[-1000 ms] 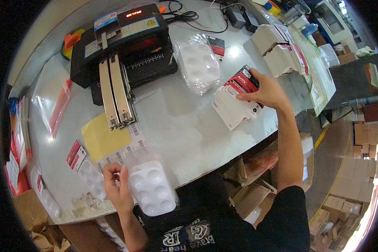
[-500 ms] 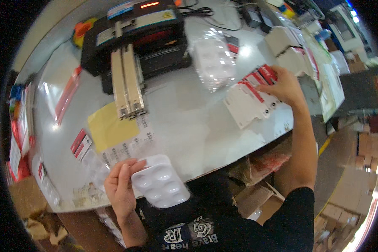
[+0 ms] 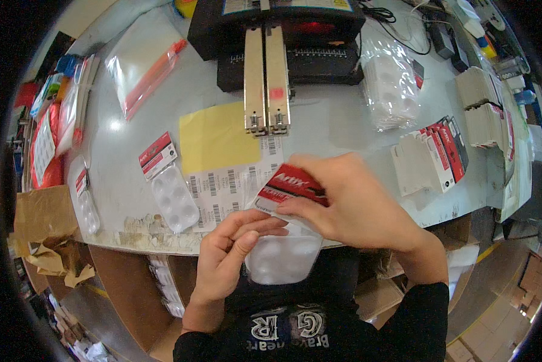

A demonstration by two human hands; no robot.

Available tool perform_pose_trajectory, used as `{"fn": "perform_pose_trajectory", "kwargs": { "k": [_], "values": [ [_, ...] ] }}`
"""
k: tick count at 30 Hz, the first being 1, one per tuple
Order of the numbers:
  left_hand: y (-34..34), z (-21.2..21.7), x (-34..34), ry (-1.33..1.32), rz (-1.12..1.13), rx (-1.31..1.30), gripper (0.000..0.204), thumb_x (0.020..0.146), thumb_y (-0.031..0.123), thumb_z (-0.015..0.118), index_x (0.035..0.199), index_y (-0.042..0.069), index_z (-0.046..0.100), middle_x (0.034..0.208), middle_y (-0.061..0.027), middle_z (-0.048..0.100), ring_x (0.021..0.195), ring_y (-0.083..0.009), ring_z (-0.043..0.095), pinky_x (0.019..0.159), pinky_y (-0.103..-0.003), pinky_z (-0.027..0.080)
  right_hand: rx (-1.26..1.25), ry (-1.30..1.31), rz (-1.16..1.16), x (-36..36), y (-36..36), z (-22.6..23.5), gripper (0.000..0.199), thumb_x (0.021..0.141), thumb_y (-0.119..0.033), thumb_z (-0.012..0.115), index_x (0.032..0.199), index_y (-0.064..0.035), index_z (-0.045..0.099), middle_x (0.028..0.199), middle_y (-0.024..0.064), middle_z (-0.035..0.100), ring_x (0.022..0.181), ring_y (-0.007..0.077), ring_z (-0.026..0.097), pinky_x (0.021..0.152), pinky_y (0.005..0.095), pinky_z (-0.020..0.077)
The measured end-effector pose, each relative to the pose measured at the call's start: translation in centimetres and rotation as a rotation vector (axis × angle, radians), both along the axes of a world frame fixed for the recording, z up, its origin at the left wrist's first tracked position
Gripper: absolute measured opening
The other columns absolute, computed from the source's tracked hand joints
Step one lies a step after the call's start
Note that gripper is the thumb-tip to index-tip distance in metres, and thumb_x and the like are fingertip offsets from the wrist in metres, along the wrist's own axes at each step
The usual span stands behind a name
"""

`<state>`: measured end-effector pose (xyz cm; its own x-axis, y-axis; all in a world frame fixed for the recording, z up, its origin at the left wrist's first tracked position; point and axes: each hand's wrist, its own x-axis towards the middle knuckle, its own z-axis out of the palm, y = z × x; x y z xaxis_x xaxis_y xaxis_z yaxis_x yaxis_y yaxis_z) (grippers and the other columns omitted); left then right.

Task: The person repeatedly picks up plastic mixing palettes and red Artix labels, places each palette into a clear plastic sleeve, and affixes the label to the sleeve. The person also briefly handles a roll of paper towels and a label printer. Finished units are stacked on the table.

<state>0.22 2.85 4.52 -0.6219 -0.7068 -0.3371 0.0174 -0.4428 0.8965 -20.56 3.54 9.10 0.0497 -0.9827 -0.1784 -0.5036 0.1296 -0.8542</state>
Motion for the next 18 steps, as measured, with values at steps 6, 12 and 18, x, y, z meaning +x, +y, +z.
{"fn": "perform_pose_trajectory", "kwargs": {
  "k": [6,12,18],
  "values": [
    [0.19,-0.56,0.32,-0.092,0.046,-0.085,0.02,0.095,0.01,0.052,0.107,-0.003,0.061,0.098,-0.0094,0.07,0.085,-0.0079,0.062,0.074,-0.02,0.047,-0.037,0.175,0.108,-0.21,0.25,0.5,0.029,0.073,-0.018,0.079,0.085,-0.0008,0.059,0.066,0.0133,0.06,0.053,0.0211,0.05,0.054,0.0277,0.043],
    [0.37,-0.73,0.45,-0.133,0.07,-0.169,0.015,0.092,0.009,0.057,0.096,-0.004,0.063,0.084,-0.0069,0.069,0.072,-0.0053,0.058,0.065,-0.019,0.046,0.05,0.065,0.173,-0.27,-0.37,0.51,0.031,0.077,-0.023,0.072,0.089,0.0004,0.056,0.074,0.0211,0.061,0.072,0.0403,0.059,0.061,0.0409,0.0465],
    [0.43,-0.85,0.19,-0.173,0.05,-0.221,0.013,0.092,0.009,0.059,0.096,-0.002,0.064,0.079,-0.0039,0.07,0.064,-0.0006,0.054,0.057,-0.016,0.041,-0.024,0.096,0.309,-0.69,-0.36,0.22,0.032,0.076,-0.021,0.072,0.091,0.0002,0.054,0.071,0.0196,0.059,0.069,0.041,0.056,0.058,0.0416,0.0436]
  ]
}}
